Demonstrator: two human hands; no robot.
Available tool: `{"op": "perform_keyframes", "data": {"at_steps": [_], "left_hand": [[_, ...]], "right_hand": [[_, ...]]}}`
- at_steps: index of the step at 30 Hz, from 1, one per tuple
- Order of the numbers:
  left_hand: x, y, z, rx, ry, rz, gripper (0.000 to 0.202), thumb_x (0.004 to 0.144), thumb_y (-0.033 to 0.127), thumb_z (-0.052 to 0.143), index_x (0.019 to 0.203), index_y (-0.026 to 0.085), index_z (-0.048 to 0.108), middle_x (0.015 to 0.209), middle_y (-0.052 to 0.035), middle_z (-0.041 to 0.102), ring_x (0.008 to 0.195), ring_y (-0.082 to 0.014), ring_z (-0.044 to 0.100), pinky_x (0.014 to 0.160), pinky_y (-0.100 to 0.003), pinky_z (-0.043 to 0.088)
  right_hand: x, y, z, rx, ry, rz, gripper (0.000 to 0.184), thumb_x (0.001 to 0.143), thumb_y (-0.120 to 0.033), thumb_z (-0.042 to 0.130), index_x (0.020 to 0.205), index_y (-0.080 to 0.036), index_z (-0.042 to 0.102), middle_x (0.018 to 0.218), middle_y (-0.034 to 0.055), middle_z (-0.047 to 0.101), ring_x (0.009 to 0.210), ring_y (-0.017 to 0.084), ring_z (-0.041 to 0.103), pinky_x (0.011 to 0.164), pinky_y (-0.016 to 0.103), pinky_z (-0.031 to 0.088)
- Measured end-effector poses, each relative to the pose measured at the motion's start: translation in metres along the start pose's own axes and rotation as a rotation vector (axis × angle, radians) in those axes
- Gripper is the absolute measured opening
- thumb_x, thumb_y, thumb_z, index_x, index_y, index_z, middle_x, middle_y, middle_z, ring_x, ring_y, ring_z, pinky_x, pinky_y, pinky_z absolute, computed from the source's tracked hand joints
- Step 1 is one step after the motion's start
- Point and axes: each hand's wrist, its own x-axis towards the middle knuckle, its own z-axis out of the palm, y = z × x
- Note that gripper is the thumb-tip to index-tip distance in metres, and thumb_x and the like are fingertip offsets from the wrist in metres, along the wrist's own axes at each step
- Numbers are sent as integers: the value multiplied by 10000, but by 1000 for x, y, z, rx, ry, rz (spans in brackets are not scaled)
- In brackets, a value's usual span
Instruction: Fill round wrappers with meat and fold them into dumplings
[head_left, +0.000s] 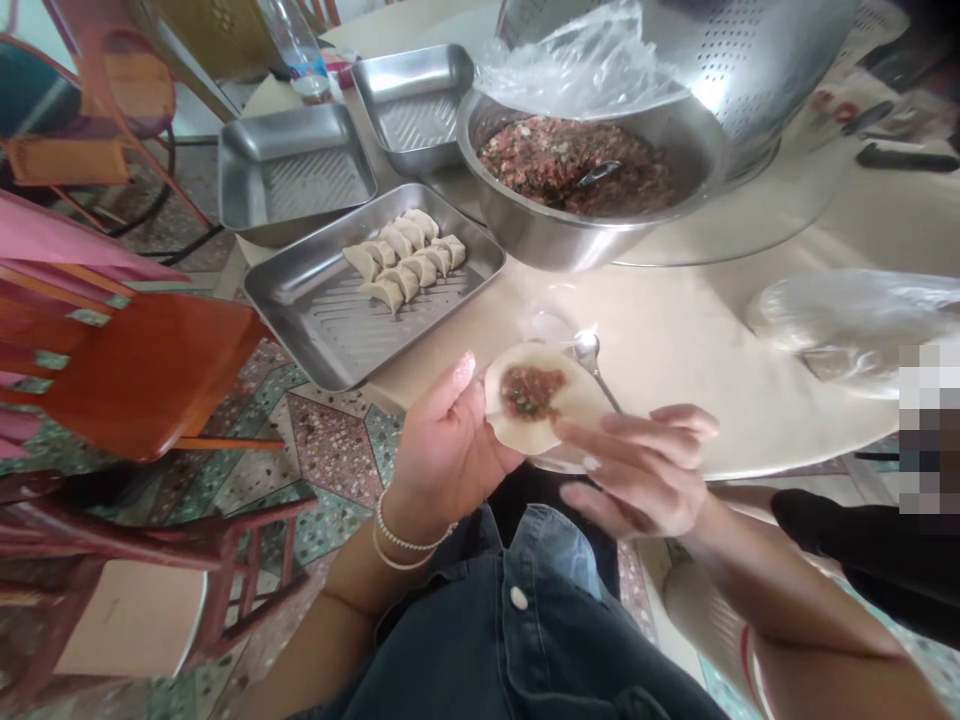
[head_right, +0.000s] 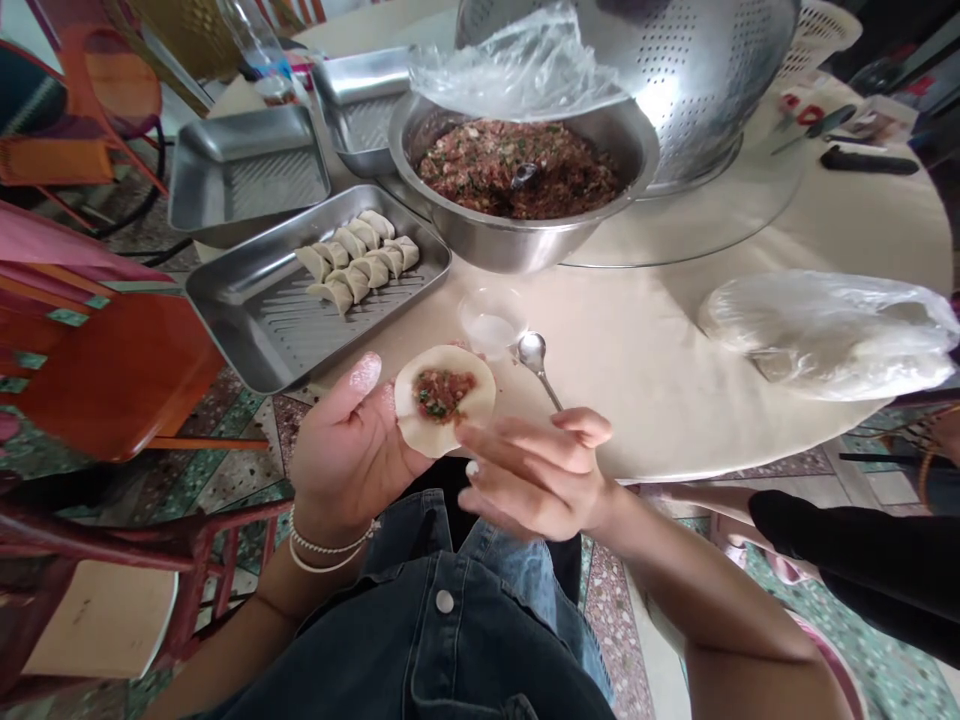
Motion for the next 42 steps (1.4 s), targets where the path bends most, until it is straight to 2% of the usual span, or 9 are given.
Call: {"op": "perform_keyframes", "data": {"at_steps": [3, 8, 15, 21, 25, 29, 32, 36, 42], "left_hand": [[1, -1, 1, -14, -30, -31, 588, 967, 462, 260, 1337, 79, 509, 1355, -153, 585, 1406, -306, 381, 1170, -500, 278], [3, -2, -1, -18, -62, -52, 602, 980, 457, 198, 1303, 89, 549, 1321, -144, 613, 1394, -294, 405, 1158, -490, 304], [6, -13, -8, 92, -65, -2, 495, 978, 433, 310, 1218, 136, 625, 1268, -105, 655, 1331, -282, 487, 1139, -434, 358], [12, -18, -6, 184, -131, 107, 416, 987, 381, 349, 1128, 166, 676, 1315, -79, 627, 1329, -260, 491, 1128, -396, 385], [14, -13, -6, 195, -110, 123, 409, 973, 398, 398, 1061, 139, 701, 1247, -103, 665, 1300, -270, 519, 1120, -403, 399], [13, -8, -4, 137, -56, 85, 433, 973, 419, 391, 1245, 165, 612, 1300, -95, 638, 1343, -274, 478, 1150, -442, 353], [14, -15, -3, 58, -18, 59, 476, 976, 434, 352, 1354, 194, 513, 1368, -88, 592, 1382, -262, 432, 1168, -452, 318], [14, -32, -3, 22, -1, 210, 441, 961, 419, 344, 1276, 225, 584, 1468, -25, 499, 1449, -218, 319, 1201, -394, 263], [12, -34, -1, 128, -91, 334, 404, 948, 372, 457, 1332, 292, 557, 1554, 53, 374, 1474, -217, 255, 1207, -343, 248]], "right_hand": [[13, 0, 0, -61, 212, -82, 385, 731, -343, 766, 1061, -415, 580, 1008, -74, 700, 898, 190, 567, 793, 359, 327], [26, -4, 5, -16, 322, -72, 213, 759, -268, 763, 923, -367, 670, 981, -65, 659, 891, 151, 535, 749, 353, 335], [31, -5, -4, 4, 259, 113, 159, 818, -272, 700, 941, -372, 698, 986, 16, 630, 986, 219, 551, 800, 399, 440], [51, -3, -5, -19, 284, 233, 60, 810, -313, 711, 854, -343, 738, 978, 42, 638, 993, 253, 566, 829, 453, 416], [55, 0, -3, -24, 225, 252, 215, 809, -348, 716, 1024, -341, 714, 1081, 54, 636, 1055, 274, 570, 873, 470, 394], [55, 2, 0, 24, 295, 144, 198, 793, -271, 739, 970, -350, 701, 1071, 3, 629, 1048, 226, 568, 875, 433, 382], [57, 3, 2, 81, 336, 224, 115, 799, -254, 730, 901, -299, 702, 957, 8, 630, 1005, 215, 573, 879, 436, 382], [61, 2, 2, 13, 356, 367, 71, 846, -306, 669, 806, -260, 706, 826, 38, 634, 984, 261, 576, 868, 476, 377], [60, -1, -1, -178, 261, 268, 104, 881, -304, 618, 897, -287, 719, 880, 39, 698, 1008, 290, 578, 862, 488, 342]]}}
